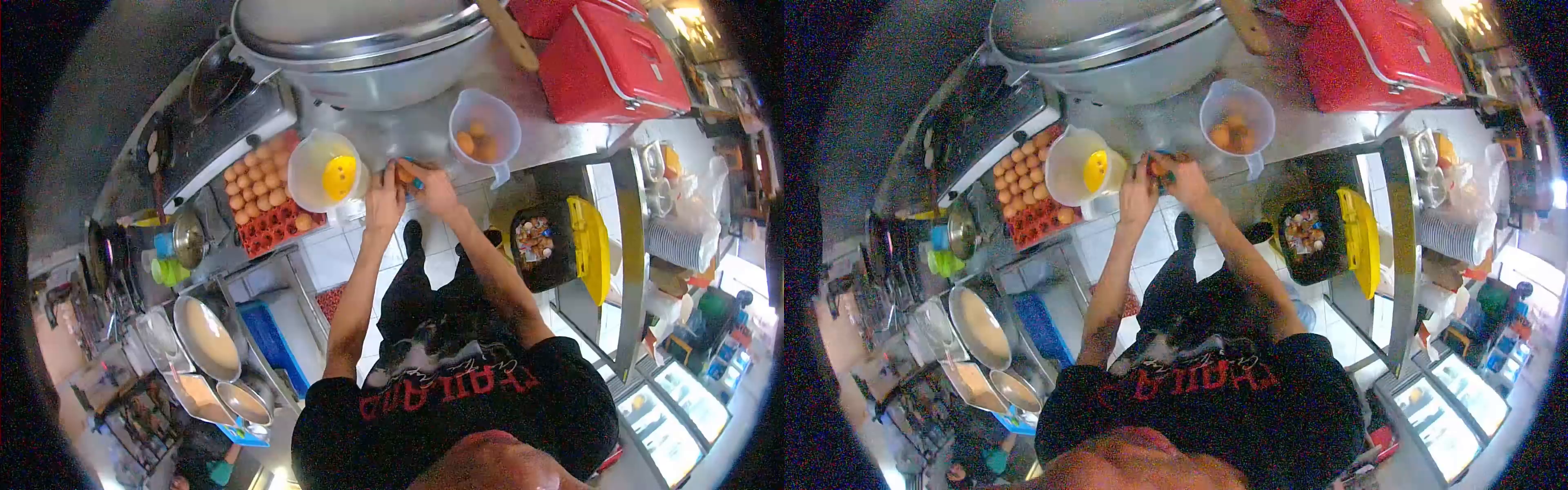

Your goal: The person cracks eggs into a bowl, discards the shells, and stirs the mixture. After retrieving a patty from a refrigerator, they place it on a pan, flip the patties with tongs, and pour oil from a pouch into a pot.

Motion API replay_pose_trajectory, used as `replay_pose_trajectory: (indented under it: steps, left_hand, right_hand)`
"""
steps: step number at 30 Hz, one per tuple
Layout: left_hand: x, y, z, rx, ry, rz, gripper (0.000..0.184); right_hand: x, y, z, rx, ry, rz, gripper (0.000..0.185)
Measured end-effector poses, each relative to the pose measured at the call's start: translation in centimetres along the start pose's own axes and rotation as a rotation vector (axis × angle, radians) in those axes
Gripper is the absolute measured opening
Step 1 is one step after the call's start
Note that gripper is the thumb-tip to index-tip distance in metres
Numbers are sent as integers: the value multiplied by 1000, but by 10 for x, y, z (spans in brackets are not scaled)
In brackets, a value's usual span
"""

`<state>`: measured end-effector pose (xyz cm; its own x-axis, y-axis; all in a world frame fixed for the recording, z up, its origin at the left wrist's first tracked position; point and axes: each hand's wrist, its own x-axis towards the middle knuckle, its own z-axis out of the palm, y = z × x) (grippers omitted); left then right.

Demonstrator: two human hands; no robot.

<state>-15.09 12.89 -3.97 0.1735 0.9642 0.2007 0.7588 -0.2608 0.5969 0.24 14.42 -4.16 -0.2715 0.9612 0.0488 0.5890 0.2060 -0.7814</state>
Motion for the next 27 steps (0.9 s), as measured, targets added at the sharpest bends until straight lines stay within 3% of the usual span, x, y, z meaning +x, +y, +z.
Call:
replay_pose_trajectory:
  steps: [4,6,8,9,10,12,13,15,17,19,21,23,26,27]
  left_hand:
    - [-7,69,-24,-458,-87,-99,55]
    - [-22,87,-17,-645,-115,-154,46]
    - [-41,78,0,-888,-203,-411,39]
    - [-51,72,9,-1008,-248,-543,36]
    - [-60,64,16,-1132,-211,-625,34]
    - [-71,51,17,-1329,-154,-772,34]
    - [-76,43,17,-1417,-130,-823,32]
    - [-81,29,10,-1456,-194,-887,32]
    - [-82,23,7,-1458,-153,-819,37]
    - [-80,21,2,-1445,-129,-776,41]
    - [-77,25,-7,-1430,-108,-763,42]
    - [-79,32,-20,-1465,-93,-749,43]
    - [-95,31,-37,-1479,-36,-749,43]
    - [-104,30,-43,-1479,-4,-755,43]
  right_hand:
    - [-51,21,-22,773,147,160,44]
    - [-96,27,-59,929,196,403,47]
    - [-152,33,-103,921,255,511,50]
    - [-193,83,-105,873,255,482,55]
    - [-205,46,-142,727,344,646,52]
    - [-254,82,-171,404,392,771,58]
    - [-266,81,-192,-521,163,873,56]
    - [-256,79,-209,-550,506,675,43]
    - [-199,51,-223,-323,591,581,34]
    - [-118,-3,-225,-178,543,331,30]
    - [-47,-13,-210,-189,330,108,26]
    - [21,-19,-189,-561,-174,21,20]
    - [57,49,-136,-824,-422,-140,24]
    - [55,87,-116,-869,-375,-129,27]
